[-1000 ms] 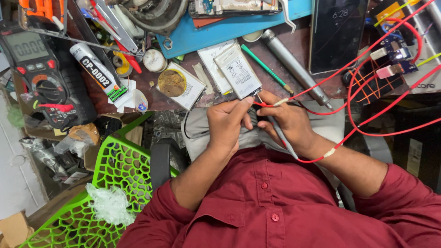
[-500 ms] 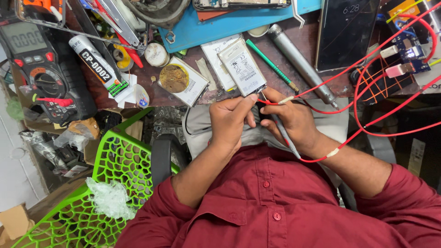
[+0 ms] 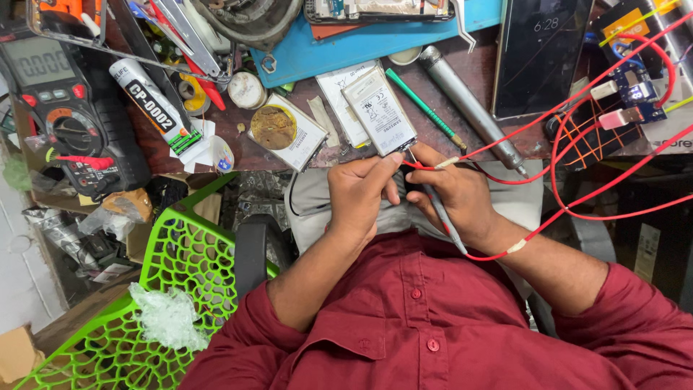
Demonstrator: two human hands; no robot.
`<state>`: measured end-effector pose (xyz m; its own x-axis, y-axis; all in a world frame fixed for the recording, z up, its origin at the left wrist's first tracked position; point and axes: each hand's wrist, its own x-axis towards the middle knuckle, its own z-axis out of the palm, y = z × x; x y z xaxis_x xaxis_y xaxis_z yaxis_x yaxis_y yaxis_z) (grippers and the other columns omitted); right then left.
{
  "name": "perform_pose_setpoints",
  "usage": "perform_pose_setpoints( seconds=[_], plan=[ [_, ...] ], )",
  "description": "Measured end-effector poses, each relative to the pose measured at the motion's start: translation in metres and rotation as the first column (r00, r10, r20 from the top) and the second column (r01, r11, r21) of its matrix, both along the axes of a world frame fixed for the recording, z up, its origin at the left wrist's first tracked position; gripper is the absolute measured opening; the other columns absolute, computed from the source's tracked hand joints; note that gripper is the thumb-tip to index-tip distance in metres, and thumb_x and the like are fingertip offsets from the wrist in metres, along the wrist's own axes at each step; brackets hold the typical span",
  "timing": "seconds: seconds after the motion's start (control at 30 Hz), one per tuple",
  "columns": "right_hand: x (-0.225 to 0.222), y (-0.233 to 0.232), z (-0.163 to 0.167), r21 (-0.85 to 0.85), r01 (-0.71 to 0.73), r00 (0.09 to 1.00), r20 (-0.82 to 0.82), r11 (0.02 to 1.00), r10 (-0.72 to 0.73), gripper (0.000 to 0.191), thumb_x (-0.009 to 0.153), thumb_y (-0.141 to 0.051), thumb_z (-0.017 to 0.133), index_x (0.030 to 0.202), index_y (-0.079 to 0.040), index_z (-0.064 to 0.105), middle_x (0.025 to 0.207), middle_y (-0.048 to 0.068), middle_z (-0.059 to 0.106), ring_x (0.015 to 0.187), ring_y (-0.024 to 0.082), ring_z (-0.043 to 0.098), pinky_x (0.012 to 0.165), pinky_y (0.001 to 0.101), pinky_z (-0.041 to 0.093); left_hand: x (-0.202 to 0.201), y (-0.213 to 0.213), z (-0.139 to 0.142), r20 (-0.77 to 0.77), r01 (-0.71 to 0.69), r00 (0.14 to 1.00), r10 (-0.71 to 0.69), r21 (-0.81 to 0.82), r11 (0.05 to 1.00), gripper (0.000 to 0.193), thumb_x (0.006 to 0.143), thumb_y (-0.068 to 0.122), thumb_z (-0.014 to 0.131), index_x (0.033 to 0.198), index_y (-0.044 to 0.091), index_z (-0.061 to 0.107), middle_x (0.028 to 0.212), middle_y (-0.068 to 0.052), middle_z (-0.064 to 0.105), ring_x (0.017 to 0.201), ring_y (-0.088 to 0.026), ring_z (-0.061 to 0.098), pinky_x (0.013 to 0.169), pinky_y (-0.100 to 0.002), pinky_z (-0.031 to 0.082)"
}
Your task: The person holds a lithium polymer battery and uses a soldering iron to apply heat to the battery terminals while maintaining contact with red and black wires. The hands remain steady throughout the clip, and the battery is not repositioned.
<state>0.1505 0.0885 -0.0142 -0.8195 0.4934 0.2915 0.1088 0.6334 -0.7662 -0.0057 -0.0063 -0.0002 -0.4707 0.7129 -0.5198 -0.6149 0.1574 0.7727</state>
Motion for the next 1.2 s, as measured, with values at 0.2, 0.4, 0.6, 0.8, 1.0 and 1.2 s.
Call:
perform_pose_setpoints(
  seconds=[0.2, 0.4, 0.6, 0.8, 1.0, 1.2],
  plan=[
    [-0.0026, -0.0015, 0.0001, 0.025, 0.021, 1.0, -0.01, 0.999, -0.021, 0.03, 0.095, -0.019, 0.076, 0.117, -0.009, 0.059, 0.138, 0.021, 0.063, 0.094, 0.038, 0.073, 0.073, 0.0404, 0.057, -0.0011, -0.0003, -0.0002, -0.003, 0.007, 1.0, -0.007, -0.018, 1.0, 0.022, 0.095, 0.01, 0.071, 0.076, -0.002, 0.074, 0.06, -0.004, 0.063, 0.049, -0.008, 0.052, 0.048, -0.023, 0.034],
    [-0.0026, 0.0, 0.0004, 0.008, 0.013, 1.0, -0.009, 1.0, -0.013, 0.031, 0.093, -0.017, 0.078, 0.116, -0.009, 0.059, 0.139, 0.022, 0.063, 0.091, 0.038, 0.072, 0.071, 0.0403, 0.056, 0.0008, 0.0006, -0.0011, -0.012, -0.003, 1.0, 0.003, 0.002, 1.0, 0.023, 0.096, 0.008, 0.071, 0.077, -0.003, 0.074, 0.061, -0.003, 0.063, 0.05, -0.008, 0.053, 0.049, -0.024, 0.038],
    [-0.003, -0.0001, 0.0018, 0.012, 0.012, 1.0, -0.011, 1.0, -0.012, 0.032, 0.093, -0.016, 0.078, 0.117, -0.009, 0.058, 0.138, 0.021, 0.064, 0.09, 0.038, 0.072, 0.071, 0.0405, 0.056, 0.003, 0.0008, -0.0022, -0.085, -0.012, 0.996, 0.01, -0.017, 1.0, 0.024, 0.096, 0.007, 0.071, 0.076, -0.004, 0.074, 0.059, -0.003, 0.062, 0.05, -0.008, 0.053, 0.049, -0.024, 0.038],
    [-0.0023, 0.0009, 0.0018, 0.024, 0.004, 1.0, -0.014, 1.0, -0.004, 0.031, 0.094, -0.017, 0.077, 0.117, -0.009, 0.058, 0.137, 0.021, 0.064, 0.092, 0.038, 0.072, 0.072, 0.041, 0.057, 0.0043, 0.0012, -0.0026, -0.084, -0.014, 0.996, 0.012, -0.028, 1.0, 0.023, 0.096, 0.008, 0.071, 0.076, -0.003, 0.074, 0.059, -0.003, 0.062, 0.049, -0.008, 0.053, 0.048, -0.024, 0.038],
    [-0.0033, 0.0007, 0.0019, 0.029, 0.006, 0.999, -0.037, 1.0, -0.005, 0.031, 0.094, -0.016, 0.077, 0.118, -0.009, 0.057, 0.139, 0.021, 0.063, 0.094, 0.038, 0.072, 0.074, 0.0399, 0.057, 0.0012, 0.0014, 0.0006, -0.08, 0.012, 0.997, -0.012, -0.008, 1.0, 0.024, 0.097, 0.009, 0.071, 0.075, -0.003, 0.074, 0.06, -0.003, 0.063, 0.05, -0.008, 0.052, 0.048, -0.023, 0.038],
    [-0.0035, 0.0018, 0.0024, 0.002, 0.003, 0.999, -0.035, 1.0, -0.003, 0.034, 0.091, -0.012, 0.079, 0.117, -0.009, 0.056, 0.14, 0.023, 0.062, 0.096, 0.037, 0.073, 0.076, 0.0387, 0.057, 0.0027, 0.0007, 0.0023, -0.037, 0.015, 0.999, -0.015, -0.006, 1.0, 0.023, 0.096, 0.01, 0.071, 0.077, -0.001, 0.074, 0.06, -0.003, 0.063, 0.05, -0.007, 0.052, 0.049, -0.024, 0.037]
  ],
)
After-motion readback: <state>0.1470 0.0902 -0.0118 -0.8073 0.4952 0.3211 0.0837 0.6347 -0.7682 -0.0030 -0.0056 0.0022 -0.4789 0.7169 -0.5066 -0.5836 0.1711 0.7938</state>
